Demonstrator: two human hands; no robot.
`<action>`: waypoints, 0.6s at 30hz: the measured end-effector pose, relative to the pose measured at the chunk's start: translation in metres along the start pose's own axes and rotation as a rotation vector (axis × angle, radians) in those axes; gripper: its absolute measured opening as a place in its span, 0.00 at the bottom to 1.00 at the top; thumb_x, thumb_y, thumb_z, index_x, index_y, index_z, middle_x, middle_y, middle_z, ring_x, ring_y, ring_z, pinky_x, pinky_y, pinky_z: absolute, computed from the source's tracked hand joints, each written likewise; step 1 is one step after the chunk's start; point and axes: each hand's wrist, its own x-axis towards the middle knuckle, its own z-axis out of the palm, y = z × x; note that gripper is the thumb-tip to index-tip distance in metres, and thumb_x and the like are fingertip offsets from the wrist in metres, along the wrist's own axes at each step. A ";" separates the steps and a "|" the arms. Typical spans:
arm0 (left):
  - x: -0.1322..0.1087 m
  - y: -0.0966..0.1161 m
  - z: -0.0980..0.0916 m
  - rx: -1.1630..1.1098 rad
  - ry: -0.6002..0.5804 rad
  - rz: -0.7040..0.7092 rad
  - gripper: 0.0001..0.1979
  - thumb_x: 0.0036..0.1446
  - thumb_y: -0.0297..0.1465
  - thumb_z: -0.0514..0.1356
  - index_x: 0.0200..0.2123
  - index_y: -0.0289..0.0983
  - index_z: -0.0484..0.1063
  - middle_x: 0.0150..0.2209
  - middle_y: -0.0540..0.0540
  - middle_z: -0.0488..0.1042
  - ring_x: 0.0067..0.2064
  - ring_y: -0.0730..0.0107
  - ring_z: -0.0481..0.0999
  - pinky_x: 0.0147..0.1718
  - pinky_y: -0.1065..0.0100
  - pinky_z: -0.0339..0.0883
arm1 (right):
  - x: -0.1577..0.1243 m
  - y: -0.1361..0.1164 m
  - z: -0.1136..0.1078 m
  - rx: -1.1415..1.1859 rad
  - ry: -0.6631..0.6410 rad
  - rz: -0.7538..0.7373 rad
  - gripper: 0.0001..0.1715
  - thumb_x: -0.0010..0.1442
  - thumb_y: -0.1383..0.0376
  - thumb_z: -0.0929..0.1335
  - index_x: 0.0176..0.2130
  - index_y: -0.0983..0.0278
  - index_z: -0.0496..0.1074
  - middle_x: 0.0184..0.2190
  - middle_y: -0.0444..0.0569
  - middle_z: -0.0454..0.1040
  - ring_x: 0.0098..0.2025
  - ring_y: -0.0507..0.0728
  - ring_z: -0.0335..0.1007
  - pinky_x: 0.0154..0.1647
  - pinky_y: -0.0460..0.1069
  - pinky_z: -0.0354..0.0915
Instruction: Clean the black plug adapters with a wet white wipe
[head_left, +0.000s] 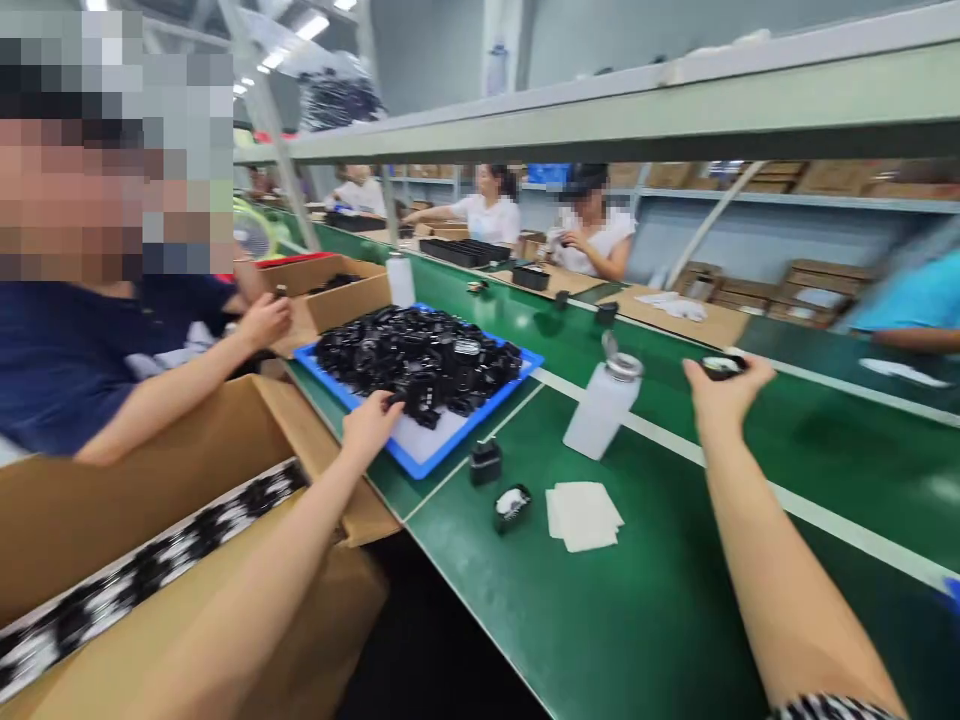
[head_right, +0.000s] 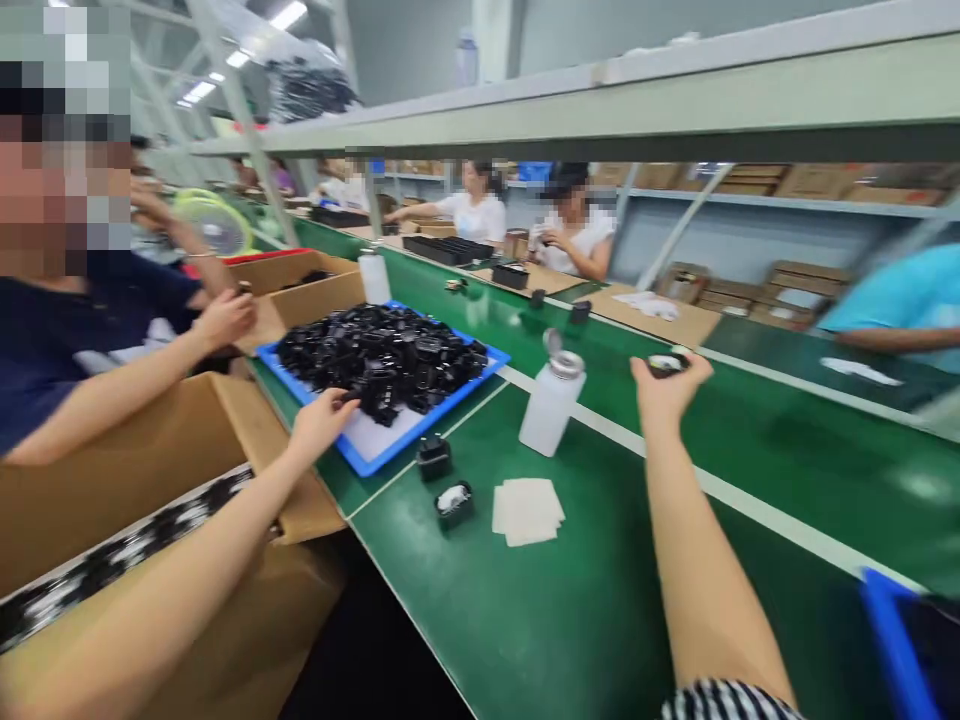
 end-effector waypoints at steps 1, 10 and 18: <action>0.004 -0.003 0.002 -0.111 0.076 0.022 0.07 0.45 0.33 0.54 0.30 0.37 0.65 0.26 0.46 0.69 0.36 0.58 0.67 0.36 0.62 0.56 | -0.001 0.002 -0.013 -0.001 0.062 0.027 0.30 0.46 0.59 0.66 0.44 0.71 0.53 0.43 0.59 0.57 0.42 0.57 0.57 0.41 0.53 0.58; -0.022 0.020 -0.026 -0.516 0.250 0.139 0.07 0.39 0.32 0.58 0.26 0.39 0.66 0.24 0.50 0.66 0.28 0.68 0.65 0.32 0.69 0.57 | -0.055 -0.056 -0.017 0.120 -0.268 -0.136 0.29 0.33 0.53 0.69 0.32 0.62 0.55 0.29 0.46 0.63 0.30 0.56 0.63 0.28 0.50 0.60; -0.099 0.038 -0.014 -0.903 -0.019 0.009 0.11 0.38 0.31 0.57 0.29 0.34 0.67 0.25 0.50 0.69 0.27 0.75 0.67 0.28 0.73 0.60 | -0.109 -0.069 0.007 -0.097 -0.839 -0.226 0.19 0.40 0.54 0.67 0.27 0.61 0.55 0.20 0.42 0.64 0.21 0.54 0.60 0.20 0.47 0.55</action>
